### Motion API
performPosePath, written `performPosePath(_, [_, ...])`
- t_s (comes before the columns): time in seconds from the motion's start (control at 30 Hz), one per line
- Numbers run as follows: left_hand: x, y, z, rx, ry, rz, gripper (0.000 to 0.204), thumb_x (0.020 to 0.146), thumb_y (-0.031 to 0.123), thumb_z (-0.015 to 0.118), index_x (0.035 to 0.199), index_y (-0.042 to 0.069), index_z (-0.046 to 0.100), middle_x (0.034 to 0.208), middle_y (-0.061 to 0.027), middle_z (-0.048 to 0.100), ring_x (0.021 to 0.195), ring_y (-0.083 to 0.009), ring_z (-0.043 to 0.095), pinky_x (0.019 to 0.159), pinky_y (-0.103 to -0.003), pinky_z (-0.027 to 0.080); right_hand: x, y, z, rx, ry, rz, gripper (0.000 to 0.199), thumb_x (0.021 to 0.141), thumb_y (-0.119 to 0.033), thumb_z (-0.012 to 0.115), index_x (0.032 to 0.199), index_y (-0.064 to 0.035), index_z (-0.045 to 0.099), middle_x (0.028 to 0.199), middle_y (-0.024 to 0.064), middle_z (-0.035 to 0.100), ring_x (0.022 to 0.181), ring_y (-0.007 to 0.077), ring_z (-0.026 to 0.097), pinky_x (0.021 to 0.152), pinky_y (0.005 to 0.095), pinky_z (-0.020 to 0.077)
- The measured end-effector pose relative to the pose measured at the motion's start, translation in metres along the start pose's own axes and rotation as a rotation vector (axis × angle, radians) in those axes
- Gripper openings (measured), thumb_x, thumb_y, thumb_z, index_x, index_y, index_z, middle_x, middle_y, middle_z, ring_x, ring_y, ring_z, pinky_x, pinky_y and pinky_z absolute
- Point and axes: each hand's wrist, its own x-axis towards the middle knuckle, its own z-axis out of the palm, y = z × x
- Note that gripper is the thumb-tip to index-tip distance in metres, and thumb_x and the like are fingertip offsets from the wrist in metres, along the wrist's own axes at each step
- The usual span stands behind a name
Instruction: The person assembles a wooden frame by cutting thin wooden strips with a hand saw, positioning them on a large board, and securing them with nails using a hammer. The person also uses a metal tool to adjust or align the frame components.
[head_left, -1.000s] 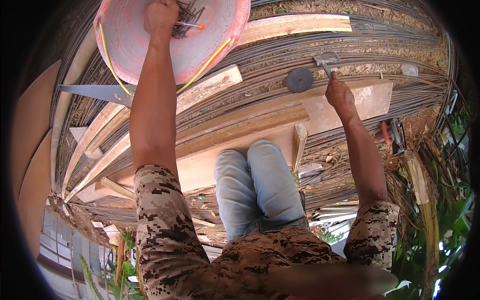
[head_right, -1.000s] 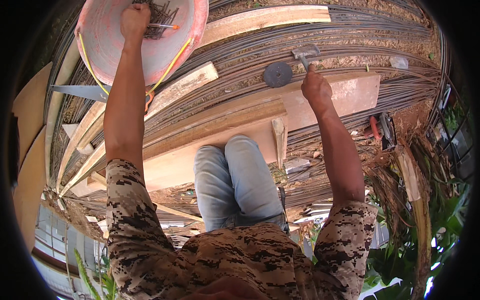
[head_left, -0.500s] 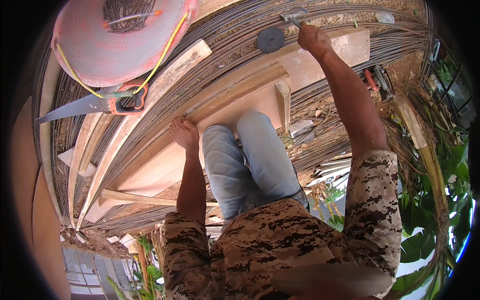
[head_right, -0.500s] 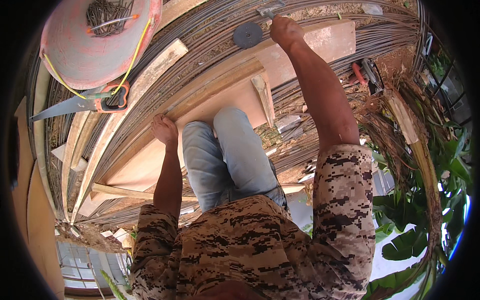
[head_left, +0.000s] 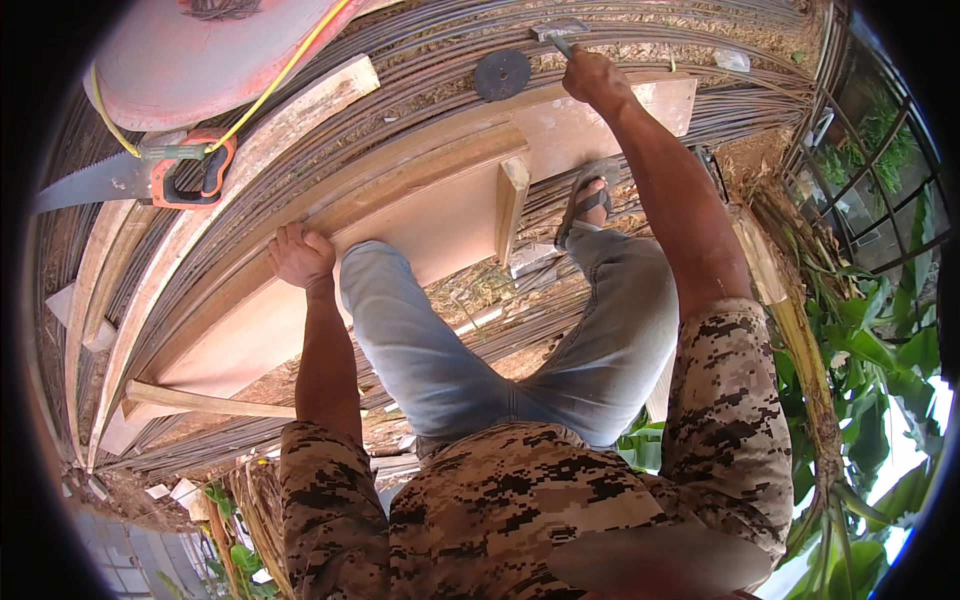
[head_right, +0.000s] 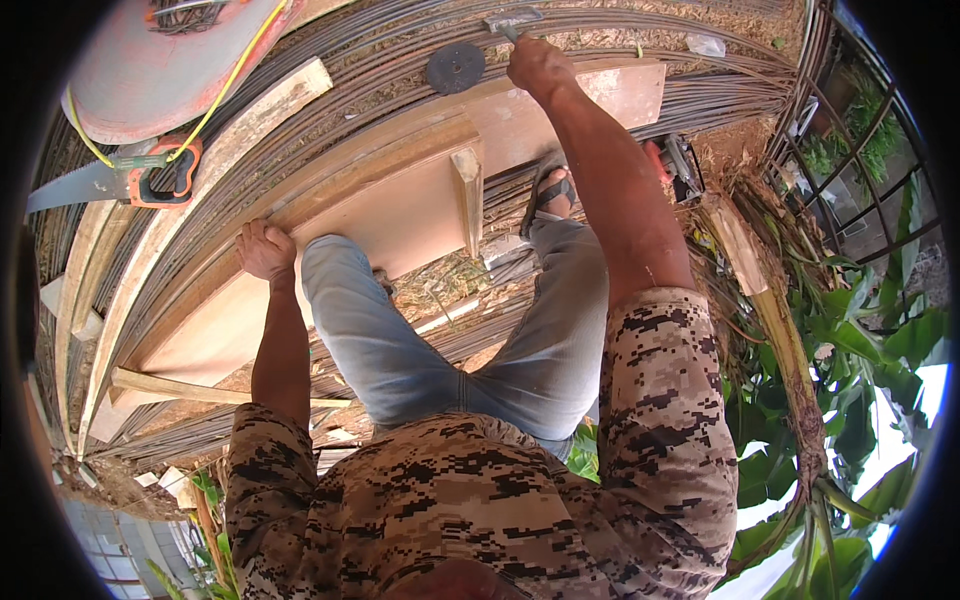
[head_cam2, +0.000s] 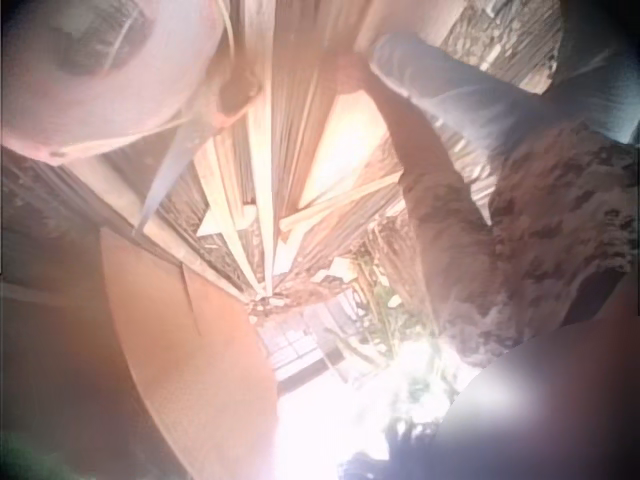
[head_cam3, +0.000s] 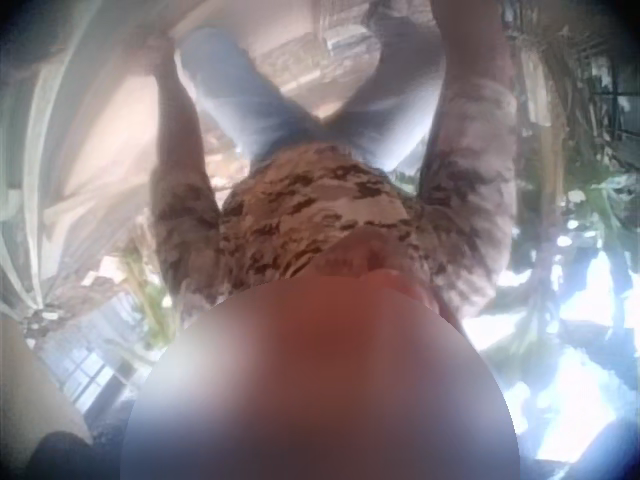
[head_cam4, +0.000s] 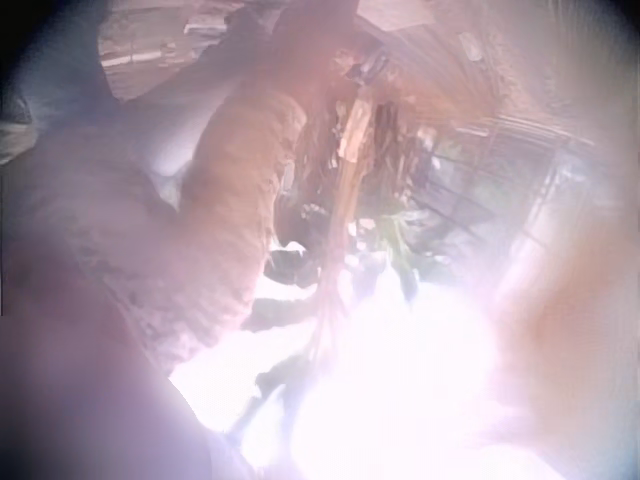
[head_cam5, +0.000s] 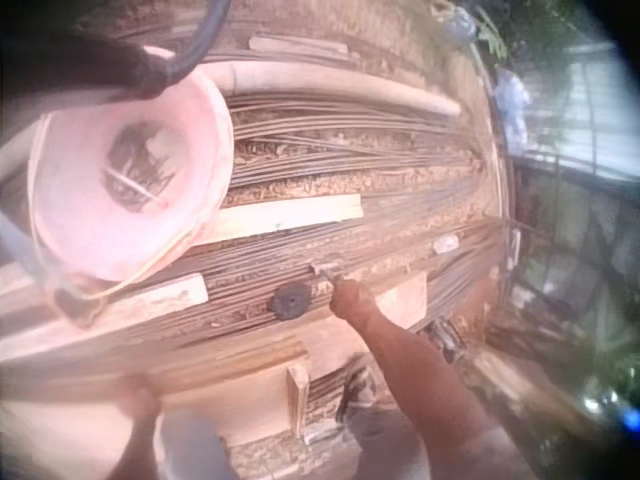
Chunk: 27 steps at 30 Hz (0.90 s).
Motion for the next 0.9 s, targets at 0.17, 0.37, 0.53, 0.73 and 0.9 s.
performPosePath(0.17, [0.000, 0.003, -0.003, -0.058, 0.104, -0.005, 0.025, 0.083, 0.029, 0.045, 0.083, 0.011, 0.062, 0.089, -0.0103, 0.064, 0.081, -0.0360, 0.057, 0.074, -0.049, 0.045, 0.022, 0.026, -0.037, -0.230, -0.142, -0.190, 0.033, 0.095, -0.019, 0.052, 0.118, 0.0008, 0.066, 0.115, 0.0277, 0.070, 0.112, 0.0421, 0.068, 0.094, 0.0477, 0.0555])
performPosePath(0.37, [0.001, 0.010, -0.008, -0.179, 0.280, -0.036, 0.020, 0.082, 0.026, 0.046, 0.080, 0.009, 0.057, 0.083, -0.0118, 0.059, 0.077, -0.0360, 0.054, 0.070, -0.048, 0.045, 0.049, 0.056, -0.054, -0.479, -0.130, -0.443, 0.041, 0.099, -0.020, 0.048, 0.132, 0.0031, 0.054, 0.106, 0.0250, 0.072, 0.094, 0.0409, 0.073, 0.078, 0.0536, 0.0586])
performPosePath(0.53, [-0.009, 0.006, 0.001, -0.199, 0.383, -0.115, 0.015, 0.083, 0.019, 0.048, 0.084, 0.006, 0.055, 0.083, -0.0137, 0.058, 0.079, -0.0377, 0.055, 0.071, -0.047, 0.044, 0.040, 0.088, -0.025, -0.114, 0.031, -0.506, 0.039, 0.101, -0.027, 0.045, 0.132, -0.0045, 0.051, 0.102, 0.0382, 0.065, 0.091, 0.0524, 0.066, 0.085, 0.0606, 0.0509])
performPosePath(0.73, [-0.022, 0.059, 0.001, 0.233, 0.705, -0.615, 0.031, 0.089, 0.020, 0.057, 0.114, 0.003, 0.064, 0.113, -0.0199, 0.064, 0.106, -0.0387, 0.058, 0.098, -0.050, 0.043, 0.058, 0.097, -0.056, -0.243, -0.202, -0.524, 0.055, 0.104, -0.029, 0.046, 0.148, 0.0043, 0.041, 0.087, 0.0278, 0.070, 0.063, 0.0369, 0.069, 0.064, 0.0510, 0.0563])
performPosePath(0.9, [-0.058, 0.190, 0.003, -0.395, 0.772, -0.816, 0.015, 0.091, 0.015, 0.052, 0.088, 0.003, 0.060, 0.083, -0.0290, 0.062, 0.080, -0.0483, 0.063, 0.072, -0.053, 0.050, 0.056, 0.079, -0.093, -0.303, -0.364, -0.539, 0.046, 0.107, -0.030, 0.048, 0.136, 0.0060, 0.049, 0.064, 0.0051, 0.049, 0.047, 0.0151, 0.052, 0.038, 0.0339, 0.0473])
